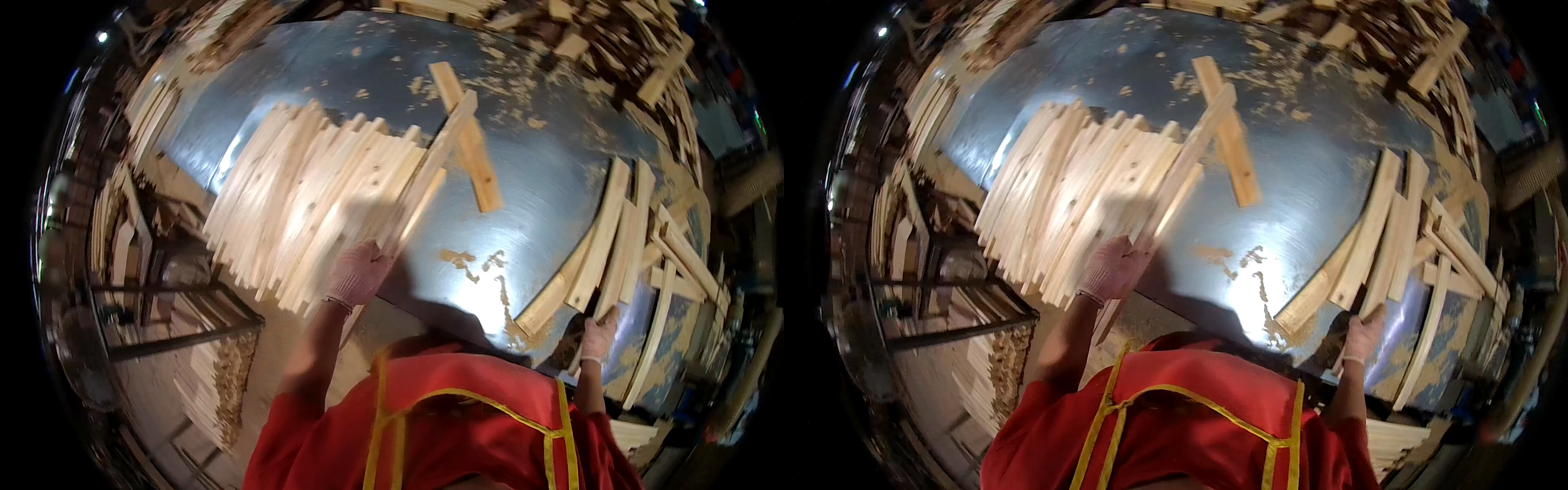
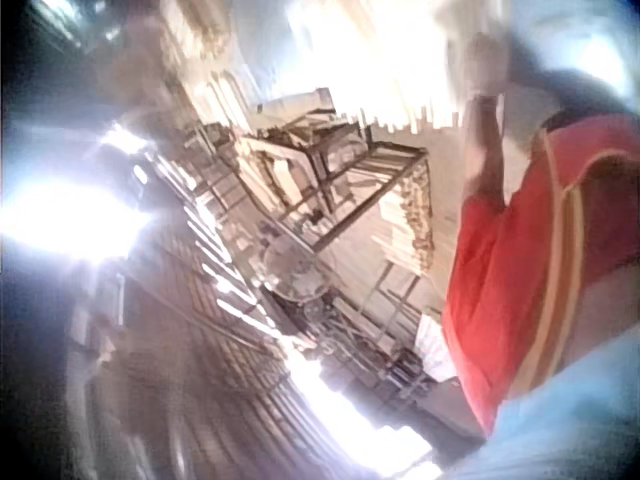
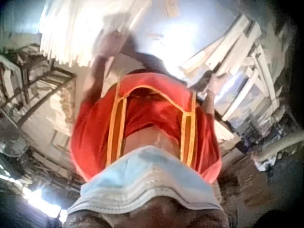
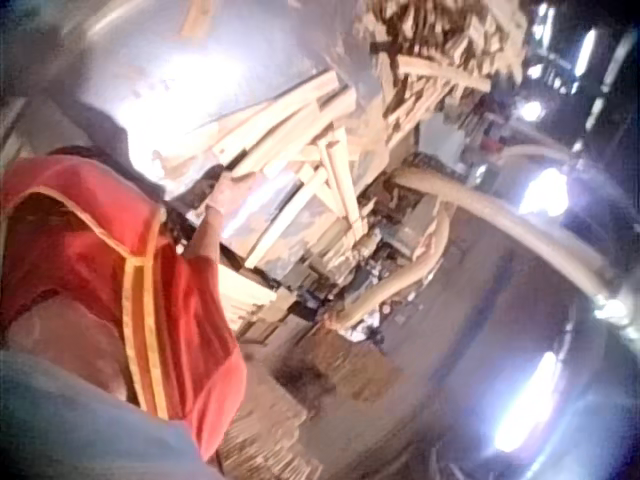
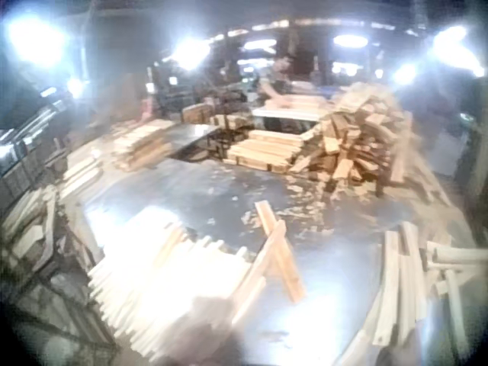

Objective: The person repeatedly picks up thin wooden planks from a large pile on a metal table and stacks them into a neat pile. The person handles the planks one at a time or in small groups, aligning them before placing them onto the growing stack.

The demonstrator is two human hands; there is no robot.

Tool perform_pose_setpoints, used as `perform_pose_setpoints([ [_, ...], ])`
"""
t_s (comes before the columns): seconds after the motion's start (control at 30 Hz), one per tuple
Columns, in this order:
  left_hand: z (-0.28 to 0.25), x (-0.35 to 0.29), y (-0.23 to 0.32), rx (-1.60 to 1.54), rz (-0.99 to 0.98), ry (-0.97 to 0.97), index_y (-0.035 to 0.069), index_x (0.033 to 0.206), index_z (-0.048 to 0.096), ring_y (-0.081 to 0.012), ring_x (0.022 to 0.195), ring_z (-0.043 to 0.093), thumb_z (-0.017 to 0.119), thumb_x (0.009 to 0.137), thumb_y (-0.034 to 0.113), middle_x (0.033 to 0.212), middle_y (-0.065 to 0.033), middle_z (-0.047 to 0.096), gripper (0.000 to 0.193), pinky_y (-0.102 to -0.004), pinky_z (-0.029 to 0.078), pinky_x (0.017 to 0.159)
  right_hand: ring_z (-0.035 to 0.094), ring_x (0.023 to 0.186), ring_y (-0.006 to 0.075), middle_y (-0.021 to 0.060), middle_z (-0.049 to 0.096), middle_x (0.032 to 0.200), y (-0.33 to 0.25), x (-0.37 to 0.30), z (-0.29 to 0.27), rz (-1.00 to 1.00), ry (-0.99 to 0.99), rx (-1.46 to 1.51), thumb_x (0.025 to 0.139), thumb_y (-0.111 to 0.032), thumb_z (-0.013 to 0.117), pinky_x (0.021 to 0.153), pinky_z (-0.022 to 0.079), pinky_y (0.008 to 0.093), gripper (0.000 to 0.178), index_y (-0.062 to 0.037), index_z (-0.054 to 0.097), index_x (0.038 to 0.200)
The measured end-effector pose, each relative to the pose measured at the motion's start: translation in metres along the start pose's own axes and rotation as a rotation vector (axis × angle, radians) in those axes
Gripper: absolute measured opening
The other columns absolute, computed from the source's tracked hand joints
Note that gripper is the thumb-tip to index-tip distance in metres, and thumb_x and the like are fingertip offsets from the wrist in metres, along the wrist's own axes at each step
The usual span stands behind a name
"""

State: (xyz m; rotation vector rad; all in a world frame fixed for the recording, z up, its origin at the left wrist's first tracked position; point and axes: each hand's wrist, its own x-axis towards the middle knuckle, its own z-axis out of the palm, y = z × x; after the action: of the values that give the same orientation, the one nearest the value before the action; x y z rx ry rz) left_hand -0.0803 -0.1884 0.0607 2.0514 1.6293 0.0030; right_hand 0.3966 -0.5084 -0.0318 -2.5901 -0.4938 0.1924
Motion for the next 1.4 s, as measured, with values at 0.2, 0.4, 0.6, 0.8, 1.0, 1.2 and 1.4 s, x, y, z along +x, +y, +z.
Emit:
perform_pose_setpoints([
  [0.2, -0.044, -0.022, -0.108, -0.117, 0.049, 0.244, 0.003, 0.107, 0.07, -0.0408, 0.106, 0.068, 0.081, 0.086, 0.041, 0.107, -0.0228, 0.07, 0.045, -0.0491, 0.055, 0.093, 0.038, 0.156, 0.027, 0.0151, 0.033, 0.174, -0.075, -0.033, 0.0, -0.164, -0.33, 0.721, 0.095, -0.003, 0.063, 0.126, 0.033, 0.0368, 0.083, -0.0022, 0.028, 0.17],
  [0.4, -0.082, -0.027, -0.229, 0.268, -0.057, 0.416, 0.014, 0.15, 0.058, -0.0401, 0.127, 0.062, 0.079, 0.086, 0.041, 0.144, -0.0248, 0.057, 0.073, -0.0454, 0.051, 0.11, 0.068, 0.097, 0.0237, 0.0112, 0.069, 0.111, -0.219, -0.123, 0.085, -0.216, -0.806, 0.618, 0.097, -0.025, 0.069, 0.087, 0.056, 0.0369, 0.053, -0.0068, 0.056, 0.145],
  [0.6, -0.091, -0.027, -0.215, 0.216, -0.409, 0.155, 0.018, 0.16, 0.047, -0.0423, 0.13, 0.06, 0.076, 0.088, 0.04, 0.148, -0.0232, 0.057, 0.081, -0.0504, 0.051, 0.109, 0.069, 0.113, 0.0473, 0.0299, 0.073, 0.113, -0.314, -0.152, 0.149, -0.664, -1.003, 0.053, 0.097, -0.05, 0.062, 0.1, 0.053, 0.0473, 0.066, -0.0055, 0.059, 0.146],
  [0.8, -0.08, -0.029, -0.191, 0.196, -0.359, 0.218, 0.016, 0.166, 0.036, -0.0423, 0.137, 0.056, 0.082, 0.087, 0.042, 0.156, -0.024, 0.052, 0.095, -0.051, 0.05, 0.111, 0.063, 0.124, 0.0437, 0.0224, 0.064, 0.135, -0.351, -0.051, 0.162, -0.825, -0.202, -0.127, 0.09, -0.036, 0.071, 0.106, 0.051, 0.0489, 0.061, -0.0056, 0.057, 0.141],
  [1.0, -0.082, -0.019, -0.197, 0.152, -0.491, 0.234, 0.013, 0.166, 0.038, -0.0406, 0.141, 0.055, 0.076, 0.087, 0.044, 0.156, -0.0258, 0.053, 0.093, -0.0491, 0.044, 0.118, 0.063, 0.122, 0.0475, 0.0245, 0.064, 0.137, -0.335, 0.059, 0.167, -0.573, -0.325, -0.09, 0.08, -0.027, 0.083, 0.107, 0.052, 0.0489, 0.066, -0.0027, 0.058, 0.137],
  [1.2, -0.084, -0.025, -0.184, 0.182, -0.442, 0.28, 0.015, 0.165, 0.039, -0.0417, 0.124, 0.063, 0.078, 0.083, 0.039, 0.134, -0.0235, 0.062, 0.093, -0.0507, 0.053, 0.104, 0.068, 0.107, 0.0257, 0.0175, 0.069, 0.118, -0.265, 0.017, 0.134, -0.122, -0.679, 0.738, 0.092, -0.013, 0.071, 0.094, 0.056, 0.0355, 0.077, 0.0051, 0.04, 0.16],
  [1.4, -0.095, -0.021, -0.19, 0.164, -0.388, 0.204, 0.016, 0.161, 0.041, -0.0417, 0.125, 0.063, 0.08, 0.084, 0.042, 0.135, -0.0222, 0.064, 0.09, -0.0506, 0.053, 0.104, 0.068, 0.12, 0.0298, 0.019, 0.067, 0.129, -0.218, -0.154, 0.096, -0.197, -1.185, 0.202, 0.091, -0.024, 0.077, 0.1, 0.057, 0.04, 0.088, -0.001, 0.031, 0.163],
])
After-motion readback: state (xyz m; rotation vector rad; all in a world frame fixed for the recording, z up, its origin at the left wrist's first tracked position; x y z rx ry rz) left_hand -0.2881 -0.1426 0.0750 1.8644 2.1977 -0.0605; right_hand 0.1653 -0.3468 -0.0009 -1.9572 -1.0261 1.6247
